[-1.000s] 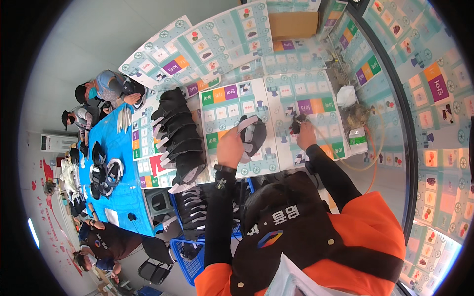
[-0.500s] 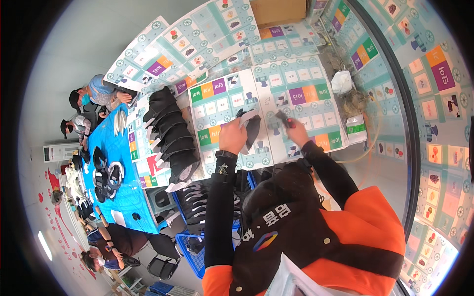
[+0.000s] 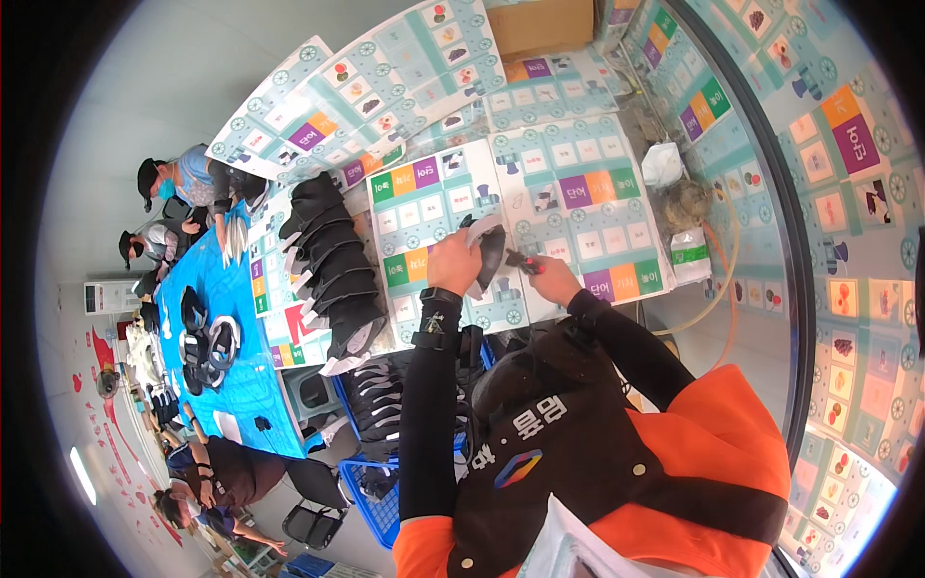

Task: The person takes shoe components from a blue crate, aligns them on a template, and then stacks the assembled components back into a blue crate.

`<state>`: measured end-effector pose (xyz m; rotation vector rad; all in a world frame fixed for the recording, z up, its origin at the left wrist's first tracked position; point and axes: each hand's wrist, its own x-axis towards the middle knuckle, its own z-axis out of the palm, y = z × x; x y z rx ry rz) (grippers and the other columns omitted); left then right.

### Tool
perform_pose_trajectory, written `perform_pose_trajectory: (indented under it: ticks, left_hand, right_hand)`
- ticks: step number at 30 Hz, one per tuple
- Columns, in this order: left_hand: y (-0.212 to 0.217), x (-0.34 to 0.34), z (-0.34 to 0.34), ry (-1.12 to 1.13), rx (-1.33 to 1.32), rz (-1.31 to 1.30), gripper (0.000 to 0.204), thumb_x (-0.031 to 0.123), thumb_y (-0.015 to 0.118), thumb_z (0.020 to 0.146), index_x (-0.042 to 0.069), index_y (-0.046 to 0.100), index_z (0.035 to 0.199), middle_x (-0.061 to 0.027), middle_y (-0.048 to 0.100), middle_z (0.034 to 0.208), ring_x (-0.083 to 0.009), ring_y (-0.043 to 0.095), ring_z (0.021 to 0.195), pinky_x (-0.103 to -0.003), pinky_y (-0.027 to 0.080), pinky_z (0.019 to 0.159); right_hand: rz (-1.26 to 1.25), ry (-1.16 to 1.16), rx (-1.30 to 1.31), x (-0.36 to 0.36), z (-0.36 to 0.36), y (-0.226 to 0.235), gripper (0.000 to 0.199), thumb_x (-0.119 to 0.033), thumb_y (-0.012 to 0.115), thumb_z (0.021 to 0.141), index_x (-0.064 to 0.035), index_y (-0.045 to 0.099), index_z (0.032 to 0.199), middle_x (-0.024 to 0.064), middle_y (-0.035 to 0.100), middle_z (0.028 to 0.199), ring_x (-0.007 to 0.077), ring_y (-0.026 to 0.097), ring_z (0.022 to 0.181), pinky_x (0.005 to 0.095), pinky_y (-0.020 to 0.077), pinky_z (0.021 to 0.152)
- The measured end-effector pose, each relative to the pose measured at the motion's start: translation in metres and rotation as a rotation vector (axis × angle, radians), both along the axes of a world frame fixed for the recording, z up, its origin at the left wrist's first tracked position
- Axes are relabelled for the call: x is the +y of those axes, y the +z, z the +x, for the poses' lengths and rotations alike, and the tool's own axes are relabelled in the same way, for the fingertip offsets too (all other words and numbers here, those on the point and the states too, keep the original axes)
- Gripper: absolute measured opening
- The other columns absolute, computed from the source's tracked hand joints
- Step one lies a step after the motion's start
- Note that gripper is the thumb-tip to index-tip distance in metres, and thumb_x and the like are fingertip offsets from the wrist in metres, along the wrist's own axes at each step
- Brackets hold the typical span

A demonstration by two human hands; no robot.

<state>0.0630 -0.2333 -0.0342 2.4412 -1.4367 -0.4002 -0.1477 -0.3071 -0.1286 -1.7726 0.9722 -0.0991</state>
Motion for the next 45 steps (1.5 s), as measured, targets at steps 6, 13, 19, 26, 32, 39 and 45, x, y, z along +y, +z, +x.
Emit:
perform_pose_trajectory:
  ticks: [6, 13, 19, 26, 32, 39, 45]
  left_hand:
    - [0.001, 0.004, 0.002, 0.011, 0.018, -0.104, 0.025, 0.026, 0.065, 0.09, 0.001, 0.068, 0.093, -0.0255, 0.071, 0.093, -0.0473, 0.068, 0.087, -0.055, 0.054, 0.079]
    - [0.004, 0.009, 0.001, 0.039, 0.029, -0.042, 0.028, 0.026, 0.066, 0.09, 0.002, 0.07, 0.104, -0.0244, 0.072, 0.097, -0.0452, 0.068, 0.092, -0.053, 0.055, 0.081]
    - [0.001, 0.018, 0.002, 0.06, 0.035, -0.097, 0.029, 0.03, 0.066, 0.091, 0.003, 0.07, 0.1, -0.0256, 0.071, 0.093, -0.0469, 0.068, 0.089, -0.055, 0.054, 0.079]
    - [0.004, 0.024, 0.002, 0.09, 0.074, -0.034, 0.031, 0.024, 0.068, 0.088, 0.003, 0.072, 0.111, -0.0251, 0.072, 0.096, -0.0448, 0.07, 0.09, -0.053, 0.056, 0.08]
    - [0.002, 0.028, 0.002, 0.097, 0.061, -0.069, 0.029, 0.023, 0.069, 0.088, 0.003, 0.07, 0.108, -0.0242, 0.073, 0.095, -0.045, 0.069, 0.089, -0.053, 0.056, 0.08]
    - [0.003, 0.024, 0.0, 0.077, 0.062, -0.064, 0.029, 0.022, 0.068, 0.088, 0.002, 0.07, 0.108, -0.0242, 0.073, 0.096, -0.0453, 0.069, 0.089, -0.054, 0.056, 0.08]
    - [0.001, 0.026, 0.003, 0.085, 0.049, -0.057, 0.031, 0.024, 0.068, 0.088, 0.002, 0.07, 0.11, -0.0248, 0.072, 0.095, -0.0454, 0.069, 0.089, -0.053, 0.056, 0.081]
  right_hand:
    - [-0.045, 0.013, 0.011, -0.002, 0.005, 0.007, 0.027, -0.021, 0.057, 0.09, 0.0012, 0.07, 0.098, 0.0292, 0.07, 0.095, 0.0497, 0.065, 0.094, 0.056, 0.0502, 0.084]
    - [-0.092, 0.009, 0.01, -0.001, 0.012, 0.014, 0.026, -0.018, 0.056, 0.089, 0.0006, 0.072, 0.097, 0.029, 0.07, 0.092, 0.0494, 0.065, 0.092, 0.0564, 0.0498, 0.082]
    - [-0.057, 0.074, 0.045, -0.005, 0.017, 0.019, 0.024, -0.017, 0.059, 0.089, 0.0013, 0.069, 0.101, 0.0293, 0.068, 0.095, 0.0495, 0.064, 0.096, 0.0526, 0.0507, 0.082]
    - [-0.113, 0.125, 0.017, -0.002, 0.017, 0.021, 0.024, -0.015, 0.058, 0.086, 0.0021, 0.071, 0.095, 0.0288, 0.07, 0.091, 0.0486, 0.065, 0.091, 0.0548, 0.0506, 0.081]
    - [-0.092, 0.171, 0.025, 0.001, 0.009, 0.017, 0.023, -0.016, 0.058, 0.086, 0.0021, 0.071, 0.095, 0.0285, 0.07, 0.092, 0.0487, 0.065, 0.091, 0.0552, 0.0501, 0.081]
    - [-0.002, 0.139, 0.013, 0.002, 0.002, 0.014, 0.025, -0.016, 0.06, 0.082, 0.0005, 0.072, 0.097, 0.029, 0.07, 0.091, 0.0485, 0.065, 0.091, 0.0535, 0.0513, 0.081]
    - [0.091, 0.18, -0.022, 0.011, -0.002, 0.014, 0.024, -0.017, 0.06, 0.084, 0.0007, 0.072, 0.096, 0.0295, 0.069, 0.09, 0.0492, 0.065, 0.09, 0.0542, 0.051, 0.08]
